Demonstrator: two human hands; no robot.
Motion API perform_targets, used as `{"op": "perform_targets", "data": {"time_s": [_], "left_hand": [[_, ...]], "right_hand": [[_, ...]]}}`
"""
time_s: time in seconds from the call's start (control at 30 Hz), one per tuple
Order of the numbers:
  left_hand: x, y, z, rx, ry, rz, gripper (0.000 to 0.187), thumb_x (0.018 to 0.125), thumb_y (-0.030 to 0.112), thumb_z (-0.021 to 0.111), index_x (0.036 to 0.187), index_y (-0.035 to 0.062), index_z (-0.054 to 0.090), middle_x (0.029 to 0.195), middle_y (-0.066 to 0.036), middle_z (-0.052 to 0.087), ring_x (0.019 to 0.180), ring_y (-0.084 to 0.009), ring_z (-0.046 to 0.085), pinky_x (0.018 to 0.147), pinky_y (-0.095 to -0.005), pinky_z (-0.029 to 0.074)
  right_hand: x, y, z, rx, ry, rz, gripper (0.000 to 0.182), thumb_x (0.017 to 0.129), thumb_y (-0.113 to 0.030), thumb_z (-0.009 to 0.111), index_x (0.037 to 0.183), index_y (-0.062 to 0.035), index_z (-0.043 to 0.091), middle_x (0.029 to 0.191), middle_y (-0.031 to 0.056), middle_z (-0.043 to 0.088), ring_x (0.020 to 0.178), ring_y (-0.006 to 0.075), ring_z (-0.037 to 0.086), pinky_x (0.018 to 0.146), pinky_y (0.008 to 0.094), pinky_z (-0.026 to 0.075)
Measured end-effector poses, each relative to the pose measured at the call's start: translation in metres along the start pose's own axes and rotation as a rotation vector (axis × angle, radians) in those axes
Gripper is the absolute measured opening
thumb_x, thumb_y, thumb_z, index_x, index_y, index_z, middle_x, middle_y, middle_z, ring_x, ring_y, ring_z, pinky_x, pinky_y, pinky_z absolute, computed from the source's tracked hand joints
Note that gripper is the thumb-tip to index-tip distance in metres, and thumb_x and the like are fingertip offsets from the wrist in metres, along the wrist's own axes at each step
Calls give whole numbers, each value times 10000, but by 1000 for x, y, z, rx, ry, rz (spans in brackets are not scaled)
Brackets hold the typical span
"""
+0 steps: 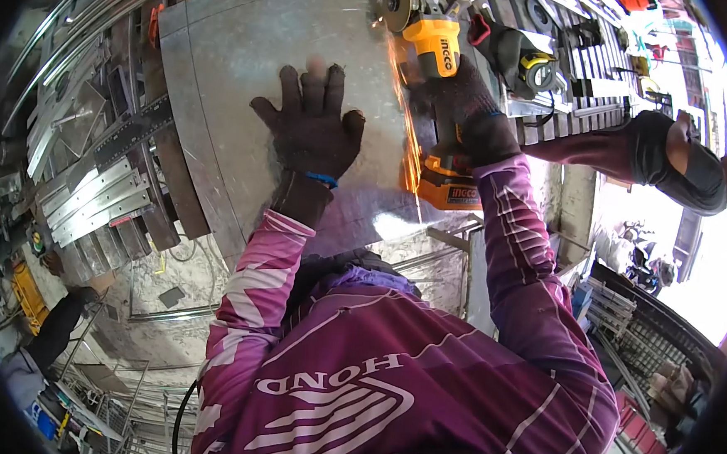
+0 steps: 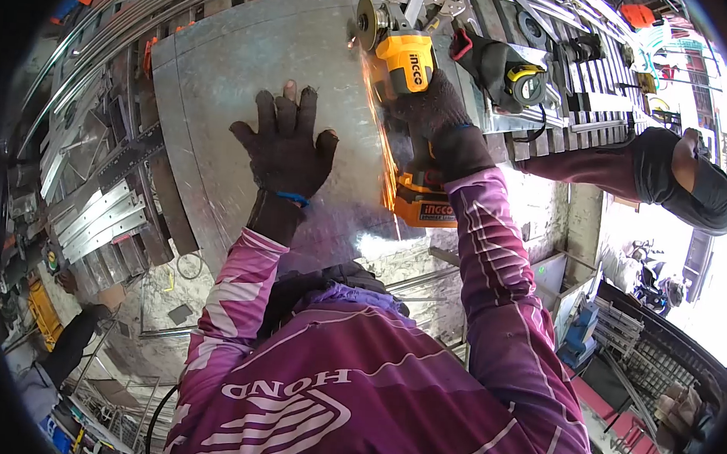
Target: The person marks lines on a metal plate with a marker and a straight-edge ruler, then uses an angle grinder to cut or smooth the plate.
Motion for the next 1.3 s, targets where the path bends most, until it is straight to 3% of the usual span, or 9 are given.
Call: {"op": "perform_targets", "data": {"time_s": [0.3, 0.37, 0.5, 0.6, 0.87, 1.1, 1.2, 1.27, 1.3], "left_hand": [[1, 1, 0, 10, -53, -12, 645, 900, 515, 554, 1456, 188, 525, 1545, -68, 451, 1435, -387, 310, 1013, -805, 213], [1, 0, 3, 5, -73, -15, 646, 904, 514, 558, 1463, 194, 521, 1555, -68, 443, 1442, -387, 303, 1021, -809, 204], [0, 0, 3, 7, -56, -14, 651, 906, 517, 563, 1473, 201, 511, 1562, -68, 437, 1443, -389, 304, 1022, -803, 213], [1, 2, 2, 17, -48, -8, 651, 907, 521, 563, 1468, 196, 514, 1559, -71, 440, 1437, -390, 313, 1017, -800, 220], [1, 3, -2, 20, -9, 8, 662, 899, 531, 571, 1459, 183, 520, 1544, -82, 457, 1413, -395, 345, 1008, -795, 232], [-1, 2, 5, 35, -27, -8, 664, 905, 547, 561, 1477, 215, 505, 1557, -70, 447, 1439, -402, 321, 1037, -820, 186], [-2, 2, 6, 61, -6, -1, 652, 904, 545, 579, 1469, 228, 509, 1542, -69, 461, 1418, -403, 350, 1017, -816, 228], [-2, 3, 3, 79, 24, 10, 647, 899, 544, 602, 1460, 234, 514, 1522, -72, 478, 1395, -402, 382, 990, -810, 279], [-1, 3, 2, 86, 12, 9, 646, 900, 547, 598, 1459, 236, 514, 1526, -72, 475, 1397, -403, 380, 986, -810, 284]], "right_hand": [[-16, 34, -9, -164, 22, 165, 529, 702, -170, 884, 1140, -17, 628, 989, 81, 727, 863, 188, 699, 740, 340, 574], [-23, 13, -2, 37, 8, -21, 508, 711, -145, 871, 1137, -15, 626, 986, 76, 727, 862, 180, 695, 749, 341, 575], [-33, 5, 4, -79, -68, 100, 507, 723, -145, 869, 1145, -14, 620, 982, 73, 727, 890, 177, 692, 766, 344, 574], [-42, -3, 4, -90, -58, -94, 452, 772, -104, 858, 1152, -47, 620, 962, 28, 705, 845, 142, 669, 740, 309, 552], [-66, 42, -2, 117, 4, 267, 480, 717, -74, 855, 1126, -26, 607, 961, 63, 703, 857, 172, 673, 758, 346, 569], [-83, 16, 0, -12, -12, 155, 440, 743, -8, 812, 1131, -46, 610, 988, 60, 689, 900, 174, 666, 752, 345, 564], [-86, 18, 8, 118, -55, 53, 485, 801, -32, 801, 1203, -45, 530, 900, 74, 657, 685, 159, 636, 569, 324, 529], [-96, 57, 8, 795, 231, 507, 480, 791, -33, 811, 1191, -47, 546, 856, 58, 658, 675, 151, 643, 566, 307, 531], [-101, 53, 5, 796, 233, 509, 480, 791, -33, 811, 1191, -47, 546, 856, 58, 658, 675, 151, 643, 566, 307, 531]]}}
Point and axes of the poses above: each hand's wrist, its own x-axis towards the middle knuckle, its own z-axis out of the palm, y = z × x, the point moved 9 cm from there along x, towards the middle knuckle
